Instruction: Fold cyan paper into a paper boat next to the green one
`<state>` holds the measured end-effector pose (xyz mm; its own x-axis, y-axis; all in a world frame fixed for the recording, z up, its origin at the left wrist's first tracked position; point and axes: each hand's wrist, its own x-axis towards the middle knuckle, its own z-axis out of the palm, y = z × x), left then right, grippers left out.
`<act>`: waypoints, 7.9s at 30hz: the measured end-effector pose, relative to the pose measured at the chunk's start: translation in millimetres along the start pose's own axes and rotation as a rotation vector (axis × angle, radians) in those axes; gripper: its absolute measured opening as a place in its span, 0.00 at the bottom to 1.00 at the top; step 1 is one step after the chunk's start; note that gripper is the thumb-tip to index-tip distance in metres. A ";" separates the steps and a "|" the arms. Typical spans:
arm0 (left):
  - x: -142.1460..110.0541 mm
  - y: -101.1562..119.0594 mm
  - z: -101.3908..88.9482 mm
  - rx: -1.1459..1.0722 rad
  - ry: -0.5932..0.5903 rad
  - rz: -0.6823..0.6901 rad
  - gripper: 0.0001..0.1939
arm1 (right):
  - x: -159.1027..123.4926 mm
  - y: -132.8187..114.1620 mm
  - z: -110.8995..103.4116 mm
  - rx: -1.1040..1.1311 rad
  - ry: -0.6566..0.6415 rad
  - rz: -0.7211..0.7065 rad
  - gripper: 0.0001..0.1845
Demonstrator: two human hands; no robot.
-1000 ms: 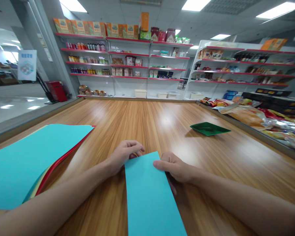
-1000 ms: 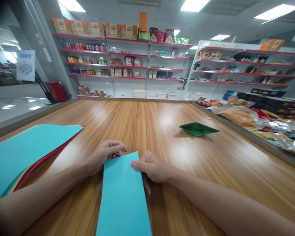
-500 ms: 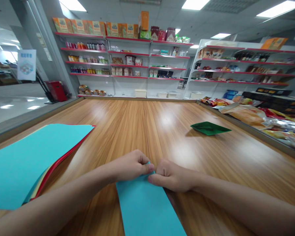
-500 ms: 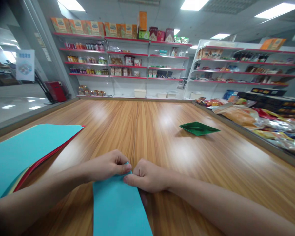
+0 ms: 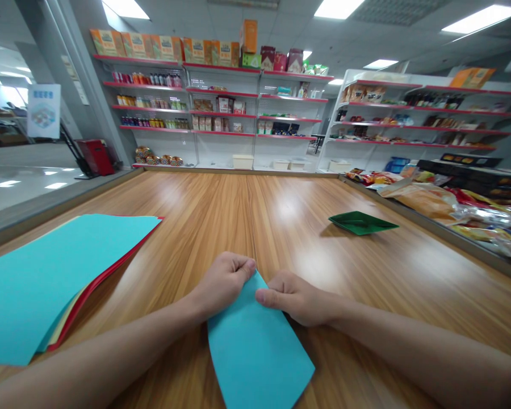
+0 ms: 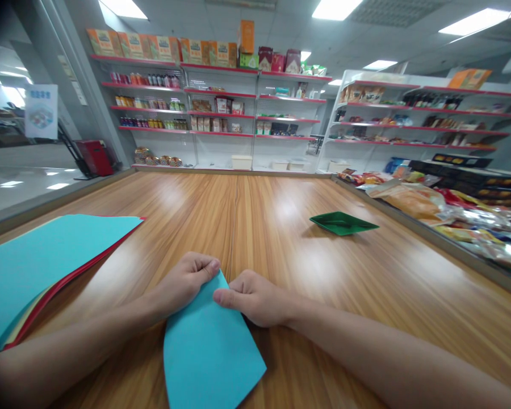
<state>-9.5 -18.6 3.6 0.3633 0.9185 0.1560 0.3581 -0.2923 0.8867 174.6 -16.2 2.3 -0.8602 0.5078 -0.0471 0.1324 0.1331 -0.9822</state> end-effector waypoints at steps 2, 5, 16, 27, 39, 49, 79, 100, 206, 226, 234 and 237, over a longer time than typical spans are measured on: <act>0.1 -0.7 -0.9 0.003 0.044 -0.001 0.22 | -1.2 -0.1 1.6 -0.009 -0.004 -0.009 0.29; 1.9 -3.2 -4.0 -0.035 0.082 -0.060 0.23 | -4.0 -0.8 3.7 -0.059 0.006 -0.017 0.30; 5.3 -7.8 -8.1 -0.130 0.040 -0.197 0.24 | -4.0 0.7 4.3 -0.203 0.011 -0.097 0.28; 6.7 -8.8 -11.9 -0.136 0.029 -0.234 0.25 | -2.6 1.4 4.4 -0.250 0.030 -0.119 0.29; 6.3 -8.8 -14.9 -0.151 0.059 -0.243 0.25 | -4.1 -0.2 5.6 -0.218 0.027 -0.117 0.29; 7.8 -13.3 -19.5 -0.126 0.108 -0.249 0.25 | -5.0 0.4 6.8 -0.166 -0.002 -0.105 0.30; 8.8 -18.3 -22.2 -0.066 0.133 -0.238 0.24 | -9.4 4.1 8.1 -0.088 -0.063 -0.066 0.35; 11.8 -22.5 -22.7 -0.022 0.119 -0.224 0.23 | -7.8 7.7 5.9 0.001 -0.182 -0.158 0.36; 6.9 -16.6 -18.5 -0.622 -0.200 -0.099 0.21 | 3.9 11.8 -20.5 0.612 0.553 0.041 0.33; 6.9 -19.3 -17.7 -0.539 -0.136 -0.070 0.22 | 5.8 6.6 -21.2 0.688 0.580 0.124 0.42; 5.9 -20.5 -17.7 -0.533 -0.132 -0.064 0.21 | 6.2 6.5 -22.7 0.646 0.586 0.127 0.43; 6.2 -20.0 -17.5 -0.537 -0.139 -0.063 0.21 | 6.1 7.1 -23.2 0.623 0.588 0.139 0.42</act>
<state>-29.5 -2.4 -5.6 0.4784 0.8754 0.0693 -0.0925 -0.0283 0.9953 181.7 7.6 -0.7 -0.4393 0.8653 -0.2415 -0.2245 -0.3661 -0.9031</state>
